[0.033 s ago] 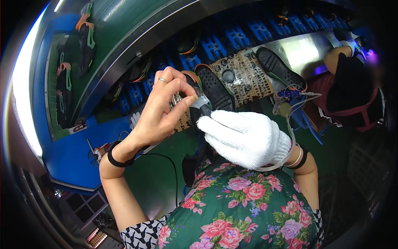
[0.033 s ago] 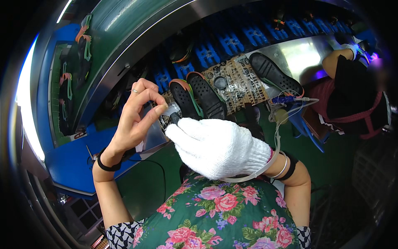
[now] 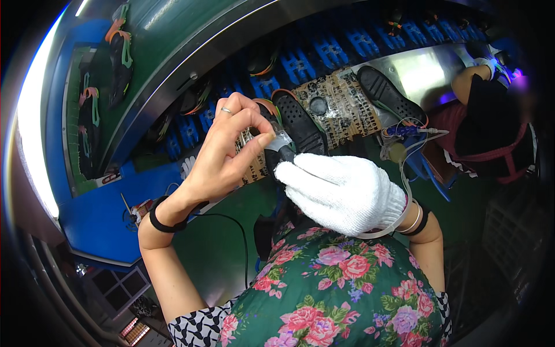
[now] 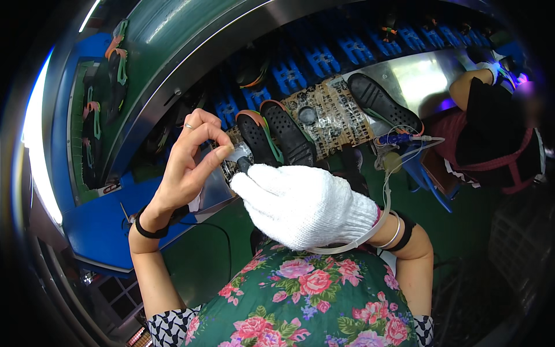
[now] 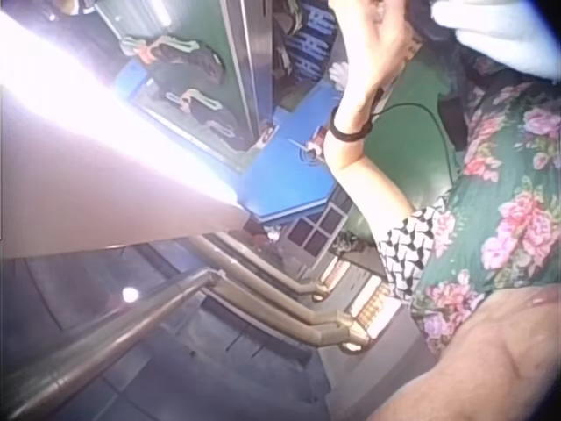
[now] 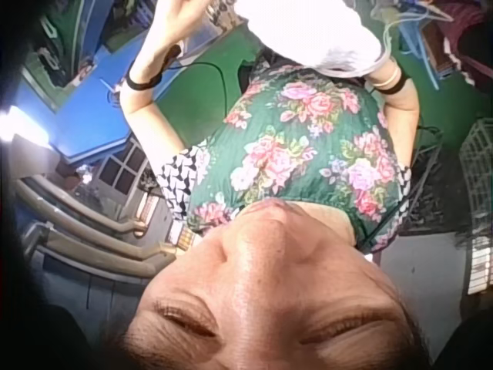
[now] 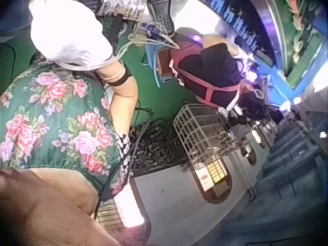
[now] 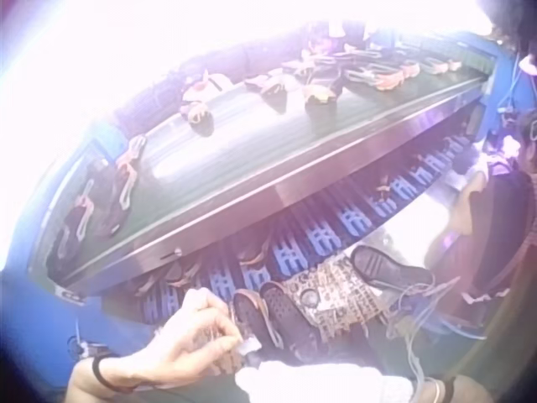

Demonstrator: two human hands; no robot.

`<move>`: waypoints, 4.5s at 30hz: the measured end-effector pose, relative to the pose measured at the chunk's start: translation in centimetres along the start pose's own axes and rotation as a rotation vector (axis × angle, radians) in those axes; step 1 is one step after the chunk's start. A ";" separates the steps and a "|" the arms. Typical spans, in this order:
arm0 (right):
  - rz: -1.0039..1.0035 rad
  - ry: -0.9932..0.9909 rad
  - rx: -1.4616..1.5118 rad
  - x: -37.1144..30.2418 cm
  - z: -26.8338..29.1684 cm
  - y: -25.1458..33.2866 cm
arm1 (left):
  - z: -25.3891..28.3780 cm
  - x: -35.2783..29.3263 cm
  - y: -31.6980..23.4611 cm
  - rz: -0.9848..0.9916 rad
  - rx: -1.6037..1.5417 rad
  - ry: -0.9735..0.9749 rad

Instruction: The recorder uses a brush to apply glue to the bottom of various shoe soles on an assembly line.

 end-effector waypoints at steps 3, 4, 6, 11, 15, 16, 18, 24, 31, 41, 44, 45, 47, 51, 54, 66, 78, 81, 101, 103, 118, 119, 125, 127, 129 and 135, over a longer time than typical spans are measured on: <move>0.010 0.003 -0.007 -0.1 -0.2 0.0 | 0.0 0.2 0.0 0.015 -0.077 0.018; 0.019 -0.011 -0.009 -0.3 -0.3 0.0 | 0.1 0.3 -0.1 0.025 -0.082 0.026; 0.029 -0.025 -0.009 -0.3 0.0 0.0 | 0.2 0.5 -0.5 0.022 -0.094 0.035; 0.012 0.000 0.001 0.1 0.2 0.0 | 0.1 0.9 0.0 0.037 -0.181 0.056; 0.019 -0.004 -0.010 -0.1 0.2 -0.2 | 0.0 1.5 -0.1 0.041 -0.219 0.070; 0.018 -0.008 -0.011 0.0 0.3 -0.2 | -0.1 1.6 -0.1 0.046 -0.247 0.076; 0.019 -0.011 -0.011 0.1 0.5 -0.1 | 0.0 1.6 -0.2 0.034 -0.260 0.075; -0.019 0.012 0.003 0.0 0.4 -0.4 | 1.2 1.7 -1.3 -0.008 -0.363 0.037; -0.068 0.013 -0.004 -0.4 1.3 -1.1 | 2.5 2.2 -1.0 -0.042 -0.426 -0.026; -0.437 -0.318 0.200 -5.5 5.6 -6.9 | 13.0 2.2 6.5 -0.071 -0.702 -0.484; -0.740 -0.517 0.253 -10.2 4.9 -10.1 | 16.9 2.8 12.7 -0.018 -0.713 -0.590; -0.826 -0.657 0.440 -11.6 4.4 -11.2 | 17.9 2.6 14.5 0.023 -0.685 -0.661; -1.073 -0.992 0.899 -15.2 2.0 -12.7 | 19.7 2.2 17.8 0.074 -0.660 -0.752; -1.077 -1.155 1.360 -17.6 -1.6 -14.0 | 22.0 1.2 21.5 0.142 -0.579 -0.858; -1.134 -1.177 1.392 -18.6 -3.5 -14.1 | 23.4 -0.4 22.6 0.141 -0.514 -0.927; -1.247 -1.136 1.239 -20.7 -4.1 -13.7 | 27.8 -4.1 24.3 0.322 -0.155 -1.161; -1.259 -1.122 1.188 -21.5 -4.3 -13.8 | 37.7 -10.6 31.8 0.248 0.756 -1.284; -1.277 -1.137 1.136 -22.1 -4.2 -13.5 | 36.0 -8.7 33.3 0.699 0.615 -0.970; -1.252 -1.032 1.149 -19.3 -4.3 -13.8 | 35.9 -12.0 31.1 0.652 0.938 -0.757; -1.257 -1.043 1.138 -19.6 -4.1 -13.4 | 33.8 -11.8 28.0 0.602 0.983 -0.852; -1.155 -1.118 1.466 -14.4 -2.6 -12.4 | 14.7 -2.5 13.1 0.253 0.821 -0.703; -1.134 -1.134 1.505 -14.1 -2.4 -12.1 | 13.6 -2.2 11.7 0.137 0.562 -0.710; -1.114 -1.126 1.314 -11.9 0.5 -9.7 | -1.7 0.3 6.7 0.087 -0.616 -0.369; -1.093 -1.068 1.240 -11.4 1.4 -8.5 | -7.2 0.0 5.9 0.181 -0.808 -0.195; -1.049 -0.905 0.924 -10.4 3.0 -7.6 | -11.5 -0.7 5.1 0.256 -1.110 -0.065; -0.446 -0.062 0.219 -5.0 4.1 -2.4 | -15.6 -2.3 1.7 0.503 -1.507 -0.061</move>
Point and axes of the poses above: each hand's wrist, its own x-axis towards the middle knuckle, its own z-axis out of the back of the hand, y = z × x, the point moved 9 cm from there along x, towards the middle knuckle, and after that the axes turned 3 degrees about z, right-handed, at the moved point
